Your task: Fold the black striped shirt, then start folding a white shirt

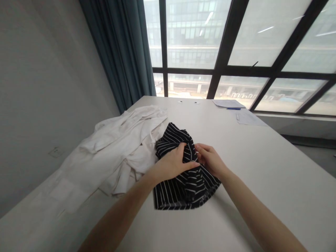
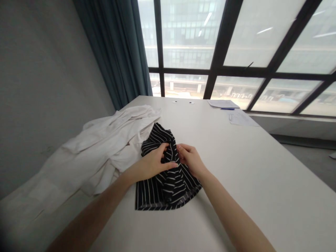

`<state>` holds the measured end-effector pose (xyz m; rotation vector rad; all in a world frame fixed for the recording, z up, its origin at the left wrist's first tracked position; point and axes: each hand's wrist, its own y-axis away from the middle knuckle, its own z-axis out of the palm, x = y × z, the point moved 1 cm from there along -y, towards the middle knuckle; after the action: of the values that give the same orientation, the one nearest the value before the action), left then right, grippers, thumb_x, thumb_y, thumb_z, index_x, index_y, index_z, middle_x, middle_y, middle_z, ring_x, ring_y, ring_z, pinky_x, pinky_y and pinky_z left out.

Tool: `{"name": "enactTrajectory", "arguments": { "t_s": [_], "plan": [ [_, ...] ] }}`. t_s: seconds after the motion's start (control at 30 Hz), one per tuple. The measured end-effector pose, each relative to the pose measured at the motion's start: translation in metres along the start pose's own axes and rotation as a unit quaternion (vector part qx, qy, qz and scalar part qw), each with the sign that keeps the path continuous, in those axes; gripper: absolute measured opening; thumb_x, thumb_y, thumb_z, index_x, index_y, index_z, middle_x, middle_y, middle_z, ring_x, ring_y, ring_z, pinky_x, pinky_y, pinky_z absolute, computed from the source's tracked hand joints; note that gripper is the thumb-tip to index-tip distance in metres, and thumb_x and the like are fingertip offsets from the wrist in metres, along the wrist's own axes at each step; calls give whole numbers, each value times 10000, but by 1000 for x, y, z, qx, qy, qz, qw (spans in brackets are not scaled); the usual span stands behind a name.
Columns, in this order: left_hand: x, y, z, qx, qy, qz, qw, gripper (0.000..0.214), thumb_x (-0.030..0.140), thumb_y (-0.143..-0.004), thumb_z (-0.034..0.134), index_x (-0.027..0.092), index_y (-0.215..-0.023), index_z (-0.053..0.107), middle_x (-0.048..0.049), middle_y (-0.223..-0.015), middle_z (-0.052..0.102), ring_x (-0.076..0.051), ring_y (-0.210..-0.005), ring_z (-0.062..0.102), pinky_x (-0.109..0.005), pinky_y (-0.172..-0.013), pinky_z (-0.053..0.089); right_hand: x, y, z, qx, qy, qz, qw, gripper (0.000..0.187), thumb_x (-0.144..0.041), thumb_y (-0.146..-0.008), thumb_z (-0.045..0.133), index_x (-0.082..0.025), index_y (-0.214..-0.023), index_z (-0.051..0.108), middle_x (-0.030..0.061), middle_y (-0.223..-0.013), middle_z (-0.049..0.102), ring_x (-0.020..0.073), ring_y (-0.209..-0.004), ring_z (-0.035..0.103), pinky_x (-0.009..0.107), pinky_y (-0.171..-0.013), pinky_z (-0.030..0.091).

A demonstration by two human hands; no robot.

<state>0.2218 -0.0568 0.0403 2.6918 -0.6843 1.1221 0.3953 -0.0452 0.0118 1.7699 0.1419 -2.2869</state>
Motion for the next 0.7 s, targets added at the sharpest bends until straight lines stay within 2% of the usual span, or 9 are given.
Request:
{"name": "enactTrajectory", "arguments": {
  "t_s": [0.07, 0.17, 0.27, 0.37, 0.43, 0.5, 0.57, 0.6, 0.7],
  "plan": [
    [-7, 0, 0, 18, -42, -16, 999, 485, 438, -844, 630, 166, -1222, 495, -152, -1150, 664, -323, -1081, 636, -413, -893, 499, 8, -1, 9, -26, -20, 19, 999, 322, -476, -726, 765, -189, -825, 660, -54, -604, 511, 85, -533, 453, 224, -511, 396],
    [-18, 2, -1, 6, -54, -2, 999, 248, 291, -908, 491, 193, -1133, 526, -117, -1058, 692, -289, -1031, 655, -402, -881, 501, 16, -1, 11, -62, 14, 21, 998, 348, -389, -689, 806, -209, -943, 652, -40, -700, 583, 101, -610, 516, 239, -576, 424],
    [-23, 4, -1, 0, -49, 27, 998, 254, 235, -931, 389, 209, -1114, 564, -103, -1070, 697, -260, -1036, 654, -399, -921, 495, 19, 0, 10, -53, 28, 10, 998, 323, -327, -656, 818, -202, -893, 638, -26, -740, 619, 112, -641, 544, 256, -609, 429],
    [-25, 3, -8, 30, -41, 37, 998, 343, 208, -931, 347, 216, -1183, 581, -96, -1173, 681, -250, -1107, 633, -404, -988, 472, 14, -1, 7, -31, 19, 18, 999, 297, -336, -658, 795, -194, -855, 625, -25, -717, 614, 119, -638, 548, 266, -611, 426],
    [-29, 1, -21, 68, -35, 35, 996, 354, 206, -923, 350, 215, -1172, 603, -80, -1168, 689, -245, -1111, 632, -392, -992, 475, 6, -4, -4, 0, 34, 4, 999, 282, -351, -668, 768, -195, -847, 618, -23, -716, 613, 128, -648, 551, 269, -607, 422],
    [-36, -1, -42, 123, -30, 25, 992, 324, 222, -912, 368, 213, -1082, 644, -59, -1070, 718, -246, -1052, 650, -378, -949, 500, -5, -8, -22, 56, 76, -34, 995, 271, -369, -671, 738, -199, -842, 614, -18, -729, 616, 140, -664, 555, 277, -610, 423],
    [-47, 0, -68, 194, -33, 7, 981, 291, 250, -894, 400, 202, -998, 668, -51, -984, 727, -255, -977, 658, -384, -903, 517, -19, -11, -47, 130, 156, -86, 975, 248, -379, -682, 701, -202, -834, 618, -9, -739, 621, 154, -675, 561, 290, -623, 427],
    [-53, 1, -81, 236, -34, -2, 971, 284, 254, -883, 417, 195, -991, 672, -50, -978, 725, -256, -959, 655, -389, -899, 516, -26, -12, -60, 171, 213, -109, 956, 223, -375, -697, 675, -204, -830, 622, 2, -750, 630, 165, -685, 570, 301, -638, 433],
    [-76, 11, -116, 366, -14, -37, 930, 279, 246, -874, 444, 162, -1025, 663, -51, -978, 717, -253, -952, 643, -397, -907, 504, -44, -10, -99, 310, 391, -149, 854, 135, -315, -722, 601, -214, -806, 632, 42, -787, 670, 203, -716, 605, 347, -697, 454]
  ]
}}
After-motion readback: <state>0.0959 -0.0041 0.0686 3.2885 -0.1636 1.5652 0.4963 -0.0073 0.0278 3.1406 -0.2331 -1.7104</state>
